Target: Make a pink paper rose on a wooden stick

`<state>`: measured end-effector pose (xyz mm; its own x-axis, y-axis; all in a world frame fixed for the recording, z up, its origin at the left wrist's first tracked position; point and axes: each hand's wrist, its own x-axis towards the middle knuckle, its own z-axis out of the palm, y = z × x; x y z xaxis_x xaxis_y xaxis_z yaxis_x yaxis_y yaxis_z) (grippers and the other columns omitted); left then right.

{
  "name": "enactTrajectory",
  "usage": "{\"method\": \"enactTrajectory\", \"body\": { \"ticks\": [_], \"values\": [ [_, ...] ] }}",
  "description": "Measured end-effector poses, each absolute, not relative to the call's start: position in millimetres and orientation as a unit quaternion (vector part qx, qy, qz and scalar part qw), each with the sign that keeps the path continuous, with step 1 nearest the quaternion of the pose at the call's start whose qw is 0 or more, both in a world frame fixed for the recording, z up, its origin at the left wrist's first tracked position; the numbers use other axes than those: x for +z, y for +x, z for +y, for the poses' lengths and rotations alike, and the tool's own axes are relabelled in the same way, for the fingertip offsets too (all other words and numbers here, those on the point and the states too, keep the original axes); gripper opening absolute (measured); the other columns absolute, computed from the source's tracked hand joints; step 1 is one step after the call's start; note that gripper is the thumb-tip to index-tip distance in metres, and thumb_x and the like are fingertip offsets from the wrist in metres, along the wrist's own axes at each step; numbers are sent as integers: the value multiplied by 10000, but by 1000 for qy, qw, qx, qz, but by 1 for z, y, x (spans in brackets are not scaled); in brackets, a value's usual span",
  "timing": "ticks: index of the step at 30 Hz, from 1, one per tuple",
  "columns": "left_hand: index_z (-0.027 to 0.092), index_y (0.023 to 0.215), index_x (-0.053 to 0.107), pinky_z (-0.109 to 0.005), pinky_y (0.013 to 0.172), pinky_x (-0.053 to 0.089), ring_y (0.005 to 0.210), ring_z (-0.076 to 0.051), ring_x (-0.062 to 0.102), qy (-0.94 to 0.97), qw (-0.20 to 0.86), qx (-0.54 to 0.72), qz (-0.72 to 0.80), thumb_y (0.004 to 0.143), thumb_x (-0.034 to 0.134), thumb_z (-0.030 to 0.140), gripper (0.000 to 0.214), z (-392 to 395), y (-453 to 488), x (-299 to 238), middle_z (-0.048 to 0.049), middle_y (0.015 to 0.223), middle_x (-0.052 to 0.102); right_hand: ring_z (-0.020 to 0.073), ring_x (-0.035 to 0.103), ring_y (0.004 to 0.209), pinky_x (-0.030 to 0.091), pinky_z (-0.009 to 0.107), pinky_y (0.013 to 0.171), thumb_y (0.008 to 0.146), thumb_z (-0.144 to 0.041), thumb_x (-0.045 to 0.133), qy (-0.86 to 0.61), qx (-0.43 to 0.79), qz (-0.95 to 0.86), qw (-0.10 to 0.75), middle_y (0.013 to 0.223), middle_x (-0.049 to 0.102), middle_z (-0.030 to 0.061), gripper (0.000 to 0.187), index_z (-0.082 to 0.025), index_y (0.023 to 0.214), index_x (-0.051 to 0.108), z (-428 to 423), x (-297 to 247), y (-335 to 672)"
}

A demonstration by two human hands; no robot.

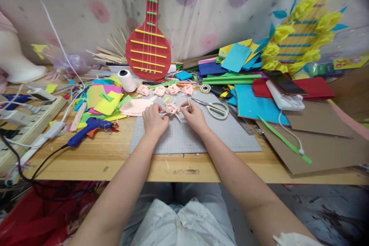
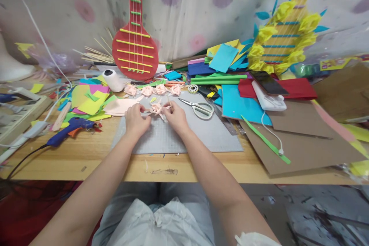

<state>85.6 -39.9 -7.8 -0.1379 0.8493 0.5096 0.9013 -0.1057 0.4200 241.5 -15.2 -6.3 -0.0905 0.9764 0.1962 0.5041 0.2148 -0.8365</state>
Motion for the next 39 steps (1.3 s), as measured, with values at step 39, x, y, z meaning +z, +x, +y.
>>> {"method": "enactTrajectory", "body": {
  "ticks": [39],
  "values": [
    [141,755,482,-306,709,510,681,-148,644,-236,-575,-648,-441,601,680,191,255,-25,108,-8,-43,718,650,136,552,742,334,223,627,872,-349,337,-506,197,-798,261,848,639,18,267,-231,924,571,-33,-4,228]
  ]
}}
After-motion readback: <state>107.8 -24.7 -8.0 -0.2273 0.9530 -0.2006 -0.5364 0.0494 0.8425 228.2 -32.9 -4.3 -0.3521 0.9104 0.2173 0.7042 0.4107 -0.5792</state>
